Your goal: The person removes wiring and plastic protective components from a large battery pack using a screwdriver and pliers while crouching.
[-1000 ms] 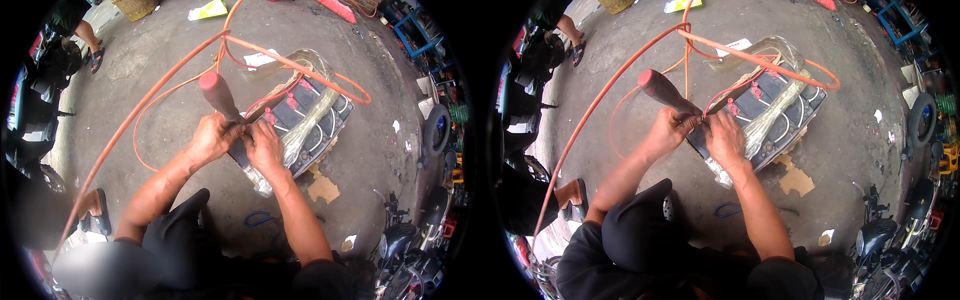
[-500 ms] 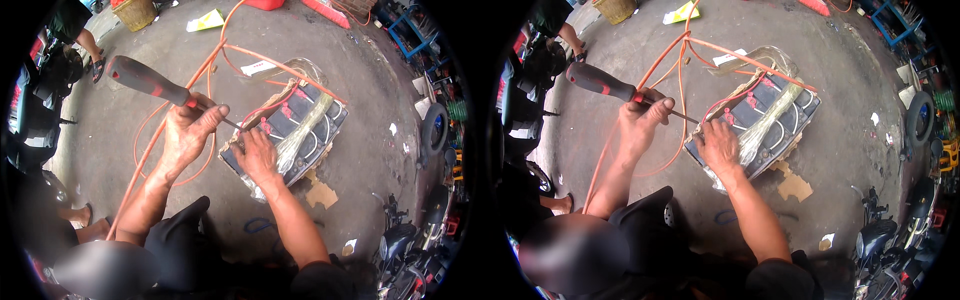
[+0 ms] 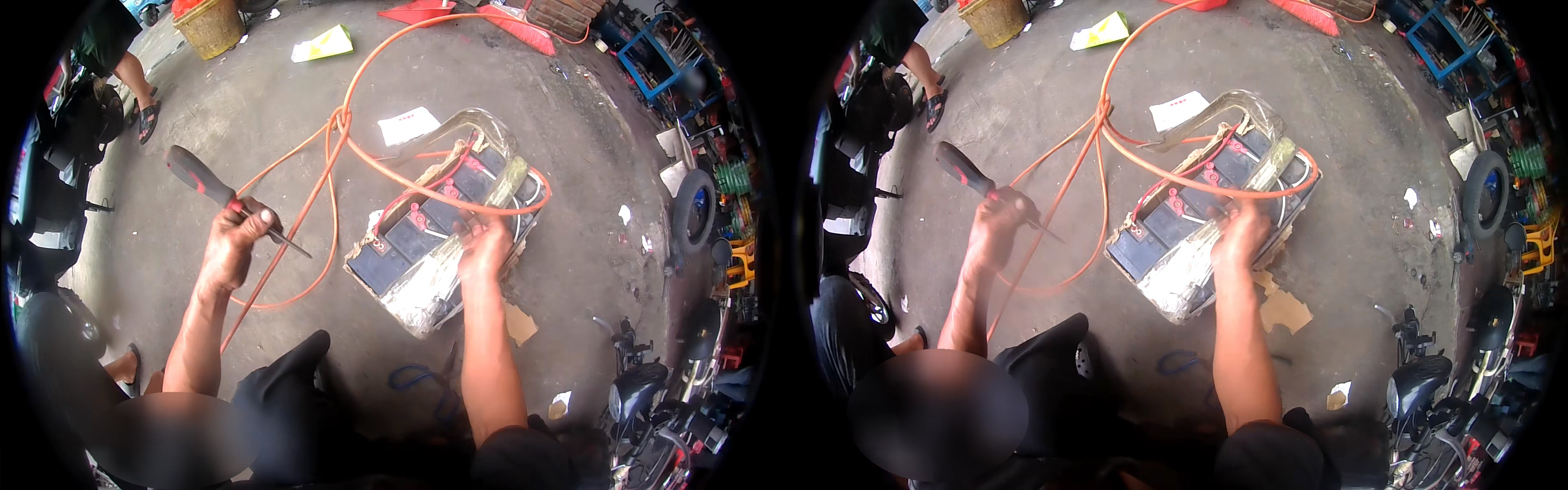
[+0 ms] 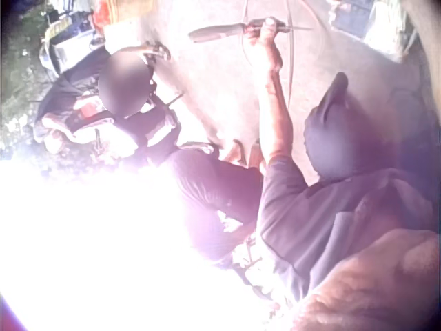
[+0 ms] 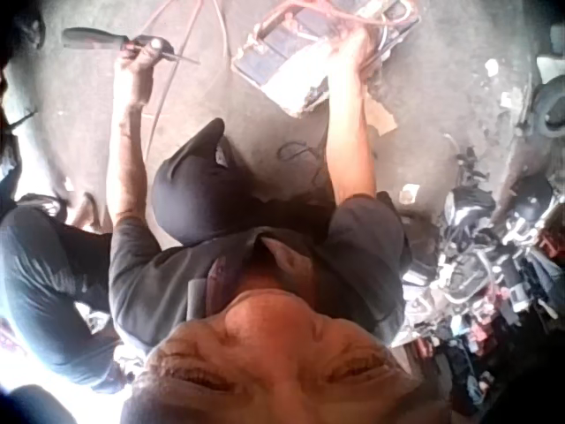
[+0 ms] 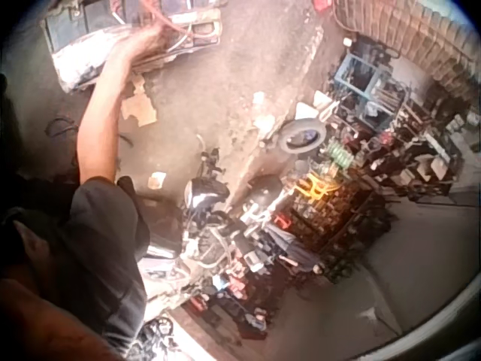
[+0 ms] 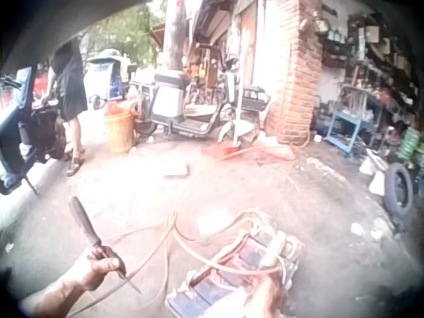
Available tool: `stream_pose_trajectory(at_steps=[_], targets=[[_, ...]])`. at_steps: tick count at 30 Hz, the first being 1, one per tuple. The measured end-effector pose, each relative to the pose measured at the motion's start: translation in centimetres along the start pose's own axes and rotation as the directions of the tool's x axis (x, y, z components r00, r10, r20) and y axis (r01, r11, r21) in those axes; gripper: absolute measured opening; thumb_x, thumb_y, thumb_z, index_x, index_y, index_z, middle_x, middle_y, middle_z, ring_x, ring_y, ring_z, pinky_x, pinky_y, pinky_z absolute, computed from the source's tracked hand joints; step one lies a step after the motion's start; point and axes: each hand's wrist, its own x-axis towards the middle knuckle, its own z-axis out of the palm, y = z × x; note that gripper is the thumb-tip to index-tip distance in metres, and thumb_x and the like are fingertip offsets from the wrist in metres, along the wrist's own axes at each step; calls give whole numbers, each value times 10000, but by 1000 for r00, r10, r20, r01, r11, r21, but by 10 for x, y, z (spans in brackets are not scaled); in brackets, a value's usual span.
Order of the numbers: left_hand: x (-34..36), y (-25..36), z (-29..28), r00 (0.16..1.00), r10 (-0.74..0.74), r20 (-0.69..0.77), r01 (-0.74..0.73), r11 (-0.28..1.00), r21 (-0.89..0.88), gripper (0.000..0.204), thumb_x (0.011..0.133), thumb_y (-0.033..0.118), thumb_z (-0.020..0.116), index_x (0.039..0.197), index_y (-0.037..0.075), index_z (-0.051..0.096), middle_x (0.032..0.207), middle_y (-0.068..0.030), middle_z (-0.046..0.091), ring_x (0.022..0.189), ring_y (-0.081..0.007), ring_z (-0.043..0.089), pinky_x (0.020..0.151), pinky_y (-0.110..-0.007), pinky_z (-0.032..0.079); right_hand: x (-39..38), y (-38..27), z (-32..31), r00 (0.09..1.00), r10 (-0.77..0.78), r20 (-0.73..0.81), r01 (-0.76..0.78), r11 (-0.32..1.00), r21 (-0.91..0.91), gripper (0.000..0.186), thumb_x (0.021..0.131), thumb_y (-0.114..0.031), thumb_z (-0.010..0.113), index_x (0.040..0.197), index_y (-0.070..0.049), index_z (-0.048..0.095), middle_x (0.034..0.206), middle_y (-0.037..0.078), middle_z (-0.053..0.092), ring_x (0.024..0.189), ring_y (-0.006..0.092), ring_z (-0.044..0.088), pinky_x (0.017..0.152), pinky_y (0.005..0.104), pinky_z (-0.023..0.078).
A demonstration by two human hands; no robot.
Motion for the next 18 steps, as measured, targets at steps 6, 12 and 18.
stream_pose_trajectory(at_steps=[6, 12, 18], targets=[[-3, -18, 53, 947, -203, 249, 302, 829, -470, 203, 919, 226, 731, 862, 69, 616, 854, -102, 665, 832, -225, 645, 765, -395, 527, 33, -57, -1, 976, 205, -72, -144, 858, 493, 462, 1000, -267, 450, 1356, 19, 378, 1333, 229, 475, 1061, 350, 602, 812, 430, 592], [14, -4, 63, 906, -238, 351, 405, 728, -553, 193, 929, 214, 712, 854, 83, 592, 880, -101, 649, 823, -226, 639, 787, -402, 530, 105, -102, -44, 978, -53, -200, 101, 966, 238, 382, 1025, -269, 471, 1248, 34, 540, 962, 108, 550, 707, 170, 524, 519, 293, 436], [23, -3, 23, 981, -152, 120, 192, 693, -695, 180, 926, 222, 702, 932, 61, 621, 823, -76, 623, 733, -160, 562, 703, -335, 499, 60, -72, 189, 898, -197, 393, 263, 957, -120, 122, 980, -220, 610, 961, -103, 636, 695, -43, 474, 489, 58, 391, 409, 229, 295]])
